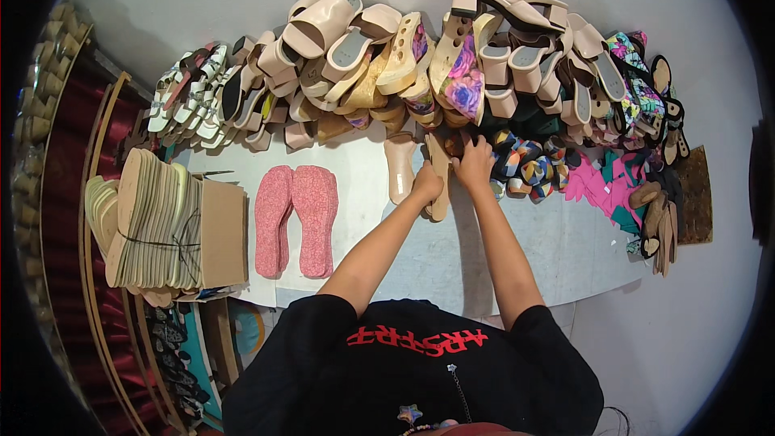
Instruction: Inspecting and sorting various shoe components including insoles and outsoles.
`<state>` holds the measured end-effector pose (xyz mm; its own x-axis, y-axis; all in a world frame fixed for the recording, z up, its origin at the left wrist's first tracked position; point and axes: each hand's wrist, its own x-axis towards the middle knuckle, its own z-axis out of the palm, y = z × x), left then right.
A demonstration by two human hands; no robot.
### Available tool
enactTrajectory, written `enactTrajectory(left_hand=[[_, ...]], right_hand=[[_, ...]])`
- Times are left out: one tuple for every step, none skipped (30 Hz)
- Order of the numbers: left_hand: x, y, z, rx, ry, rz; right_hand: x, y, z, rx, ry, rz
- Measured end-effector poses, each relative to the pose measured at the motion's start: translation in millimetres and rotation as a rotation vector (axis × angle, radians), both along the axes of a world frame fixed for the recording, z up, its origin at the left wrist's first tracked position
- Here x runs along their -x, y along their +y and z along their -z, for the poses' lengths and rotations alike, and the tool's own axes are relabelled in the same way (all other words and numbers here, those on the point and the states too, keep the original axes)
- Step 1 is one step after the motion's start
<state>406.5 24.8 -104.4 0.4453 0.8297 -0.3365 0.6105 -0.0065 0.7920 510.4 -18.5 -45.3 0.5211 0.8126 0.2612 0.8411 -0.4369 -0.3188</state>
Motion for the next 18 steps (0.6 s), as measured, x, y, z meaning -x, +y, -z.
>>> enactTrajectory(left_hand=[[2,0,1,-0.003,0.001,-0.004],[4,0,2,0.031,-0.027,-0.002],[5,0,3,0.064,-0.055,0.002],[4,-2,4,0.064,-0.055,0.004],[4,-4,7,0.084,-0.102,-0.006],[3,-6,10,0.104,-0.149,-0.011],[2,-10,14,0.105,-0.149,-0.004],[3,-11,21,0.102,-0.177,-0.018],[8,-12,25,0.1,-0.203,-0.039],[12,-14,29,0.102,-0.201,-0.046],[13,-16,28,0.119,-0.232,-0.066],[16,-18,30,0.136,-0.261,-0.091],[19,-18,32,0.138,-0.261,-0.094],[20,-19,35,0.169,-0.333,-0.107],[20,-21,35,0.203,-0.403,-0.117],[20,-23,36,0.207,-0.403,-0.112],[19,-25,31,0.216,-0.469,-0.122],[20,-26,25,0.225,-0.533,-0.135]], right_hand=[[1,5,-2,0.112,-0.035,0.026],[-1,9,0,0.111,-0.035,0.023],[-3,12,3,0.155,0.004,0.004],[-7,13,7,0.198,0.043,-0.012],[-9,13,12,0.197,0.043,-0.012],[-11,11,17,0.068,0.042,-0.027],[-15,8,22,-0.061,0.039,-0.039],[-12,5,19,-0.06,0.04,-0.04],[-5,-1,8,-0.244,0.098,-0.011],[1,-9,-2,-0.426,0.157,0.022],[4,-21,-13,-0.425,0.155,0.025],[8,-34,-22,-0.386,0.214,0.126],[12,-45,-25,-0.344,0.273,0.225],[13,-56,-21,-0.344,0.269,0.229],[12,-67,-13,-0.357,0.239,0.241],[10,-75,-5,-0.37,0.209,0.25],[6,-82,3,-0.368,0.207,0.26],[3,-89,10,-0.332,0.223,0.261]])
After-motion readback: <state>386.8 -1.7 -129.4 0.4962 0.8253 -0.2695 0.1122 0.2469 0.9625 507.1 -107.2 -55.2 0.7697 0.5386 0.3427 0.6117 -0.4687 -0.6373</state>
